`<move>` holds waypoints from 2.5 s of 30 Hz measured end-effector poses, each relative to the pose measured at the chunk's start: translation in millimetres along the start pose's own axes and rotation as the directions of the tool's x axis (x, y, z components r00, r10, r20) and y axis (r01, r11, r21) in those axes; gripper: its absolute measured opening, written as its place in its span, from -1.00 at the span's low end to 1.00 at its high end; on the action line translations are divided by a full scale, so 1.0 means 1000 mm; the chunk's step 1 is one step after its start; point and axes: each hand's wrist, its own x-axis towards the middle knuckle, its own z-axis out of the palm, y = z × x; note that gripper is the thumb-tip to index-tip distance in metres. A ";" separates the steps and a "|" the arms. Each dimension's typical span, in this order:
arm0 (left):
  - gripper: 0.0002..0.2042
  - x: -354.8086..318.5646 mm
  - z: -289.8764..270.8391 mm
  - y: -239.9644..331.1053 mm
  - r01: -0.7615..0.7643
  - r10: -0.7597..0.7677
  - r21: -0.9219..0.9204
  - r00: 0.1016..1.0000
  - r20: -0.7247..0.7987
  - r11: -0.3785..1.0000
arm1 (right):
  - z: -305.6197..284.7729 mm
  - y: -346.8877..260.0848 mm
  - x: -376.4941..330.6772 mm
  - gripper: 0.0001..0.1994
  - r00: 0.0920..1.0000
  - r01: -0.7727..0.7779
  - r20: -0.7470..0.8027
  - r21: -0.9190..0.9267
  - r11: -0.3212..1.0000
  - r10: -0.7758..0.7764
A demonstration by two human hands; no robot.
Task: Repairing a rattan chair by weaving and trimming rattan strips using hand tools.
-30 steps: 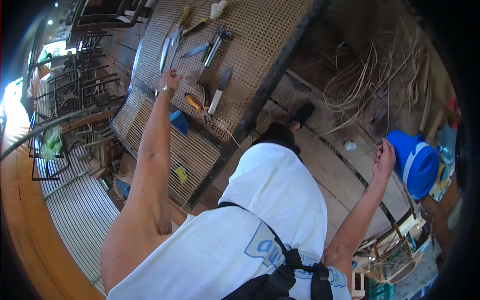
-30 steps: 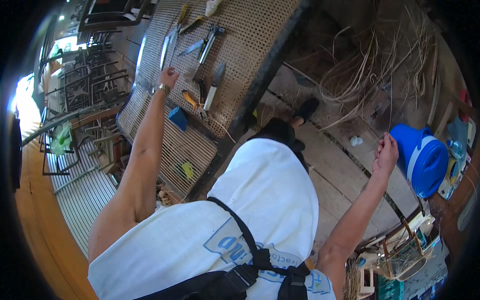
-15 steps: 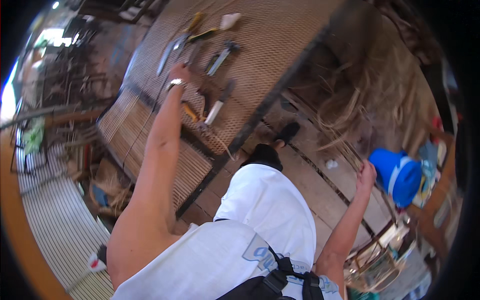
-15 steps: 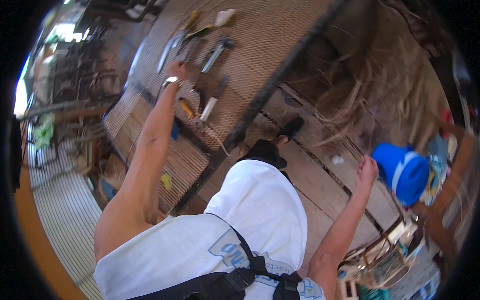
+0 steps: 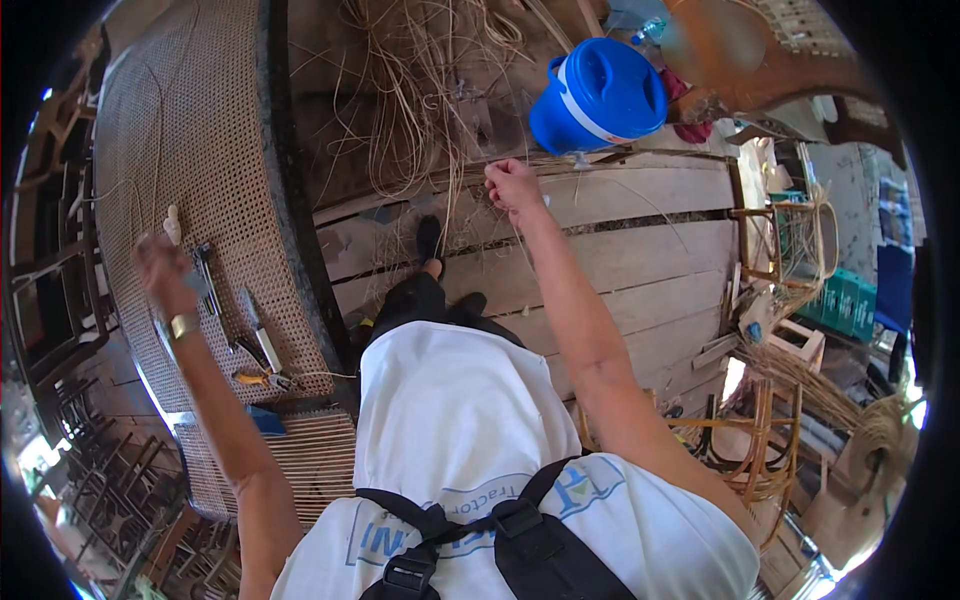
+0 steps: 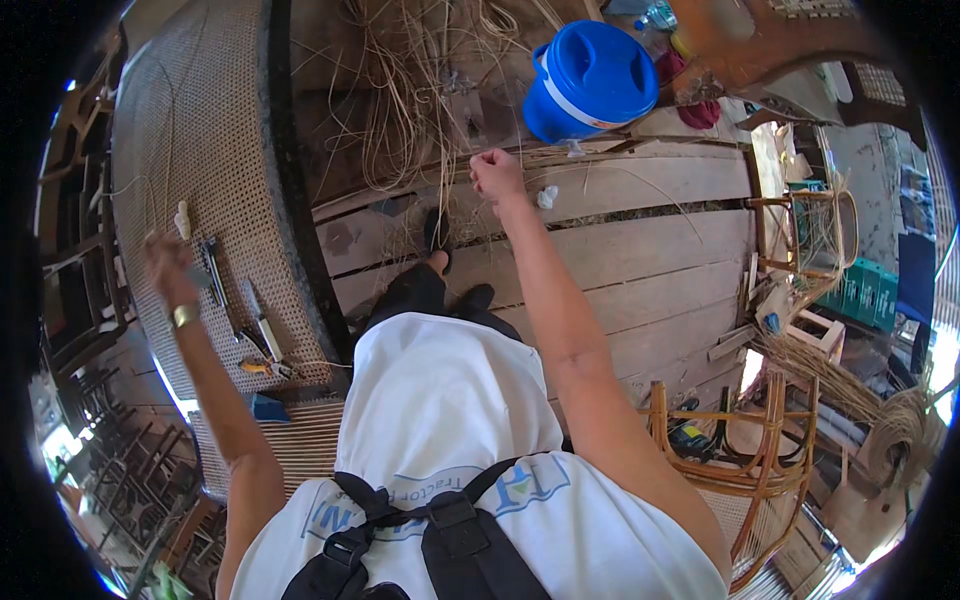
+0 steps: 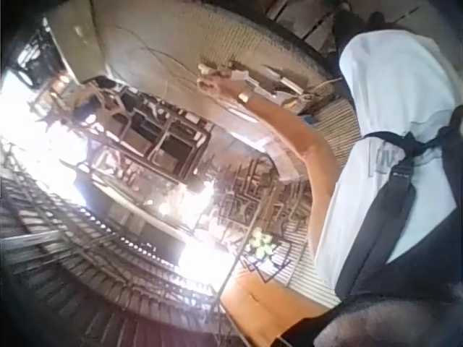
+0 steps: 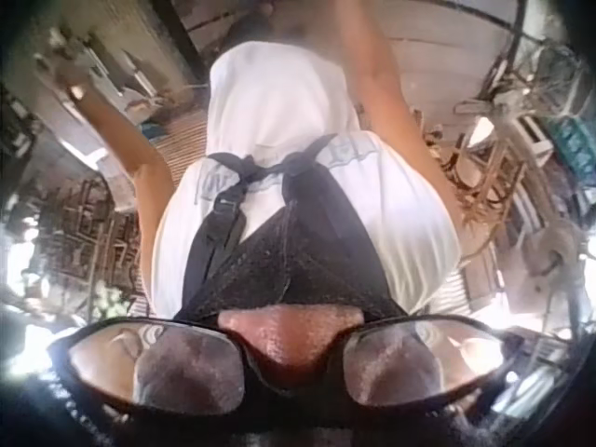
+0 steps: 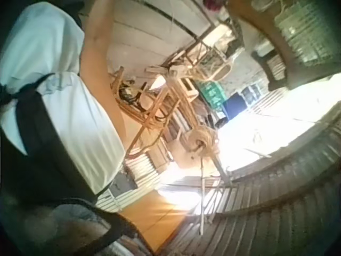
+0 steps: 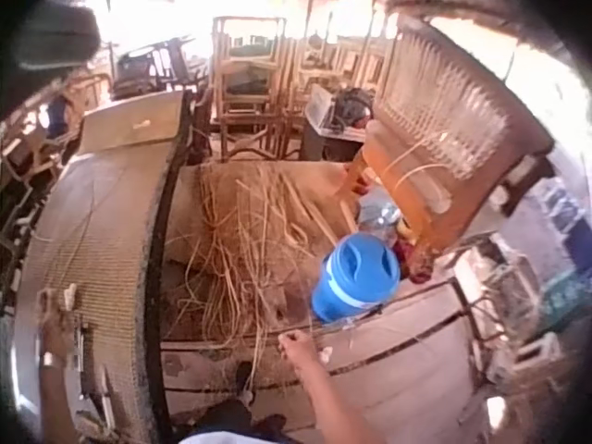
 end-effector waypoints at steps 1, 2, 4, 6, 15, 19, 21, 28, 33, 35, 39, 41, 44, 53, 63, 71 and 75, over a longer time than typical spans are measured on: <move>-0.80 -0.017 0.053 -0.010 0.004 -0.018 0.236 0.998 0.055 0.972 | 0.002 0.003 -0.004 -0.91 1.000 0.021 0.003 0.028 0.999 -0.022; -0.71 -0.026 0.091 -0.020 0.289 -0.280 -0.016 0.937 0.210 0.957 | 0.003 0.005 -0.008 -0.91 1.000 0.017 -0.004 0.037 0.999 -0.016; -0.69 -0.056 0.174 -0.064 0.484 -0.489 0.105 0.802 0.343 0.869 | 0.007 0.006 -0.016 -0.90 0.992 0.128 -0.013 0.008 0.992 -0.128; -0.68 -0.079 0.238 -0.106 0.649 -0.649 0.202 0.580 0.493 0.734 | 0.010 0.003 -0.025 -0.90 0.990 0.135 -0.032 0.002 0.991 -0.135; -0.79 -0.056 0.376 -0.201 0.448 -0.649 0.494 0.317 0.692 0.745 | 0.011 -0.001 -0.027 -0.90 0.996 0.034 -0.082 0.054 0.998 -0.030; -0.77 0.000 0.399 -0.237 0.247 -0.591 0.537 0.367 0.718 0.806 | 0.017 0.003 -0.004 -0.88 0.982 -0.014 -0.188 -0.020 1.000 0.010; -0.74 0.018 0.412 -0.234 0.038 -0.583 0.620 0.392 0.712 0.784 | 0.019 0.002 0.005 -0.89 0.975 -0.037 -0.222 -0.023 0.999 0.031; -0.71 0.043 0.428 -0.248 0.215 -0.646 0.610 0.274 0.712 0.763 | 0.033 -0.017 0.019 -0.86 0.891 0.095 -0.354 -0.467 0.879 -0.285; -0.70 0.057 0.432 -0.265 0.270 -0.603 0.541 0.291 0.743 0.796 | 0.041 -0.026 0.019 -0.91 0.840 0.171 -0.341 -0.573 0.802 -0.422; -0.75 0.062 0.438 -0.269 0.259 -0.599 0.542 0.274 0.752 0.800 | 0.041 -0.027 0.021 -0.91 0.838 0.170 -0.329 -0.600 0.782 -0.435; -0.80 0.052 0.447 -0.257 -0.094 -0.621 0.684 0.347 0.703 0.723 | 0.038 -0.023 0.024 -0.92 0.809 0.172 -0.270 -0.742 0.649 -0.523; -0.79 0.047 0.447 -0.250 -0.083 -0.591 0.665 0.385 0.709 0.742 | 0.039 -0.025 0.025 -0.93 0.800 0.167 -0.246 -0.785 0.597 -0.547; -0.78 0.053 0.442 -0.261 0.035 -0.533 0.573 0.417 0.736 0.819 | 0.043 -0.033 0.023 -0.91 0.787 0.187 -0.220 -0.806 0.561 -0.577; -0.67 0.065 0.434 -0.283 -0.114 -0.602 0.672 0.355 0.715 0.732 | 0.038 -0.010 0.034 -0.82 0.878 0.092 -0.141 -0.888 0.451 -0.458; -0.54 0.060 0.392 -0.218 0.023 -0.475 0.586 0.612 0.633 0.810 | 0.036 0.015 0.047 -0.84 0.882 0.130 -0.100 -0.888 0.441 -0.461; -0.73 0.019 0.375 -0.231 -0.309 -0.490 0.578 0.321 0.811 0.755 | 0.047 0.008 0.049 -0.76 0.866 0.005 -0.388 -0.625 0.781 -0.316; -0.75 0.007 0.388 -0.257 -0.564 -0.493 0.534 0.241 0.836 0.630 | 0.047 0.007 0.053 -0.75 0.874 -0.034 -0.407 -0.600 0.799 -0.267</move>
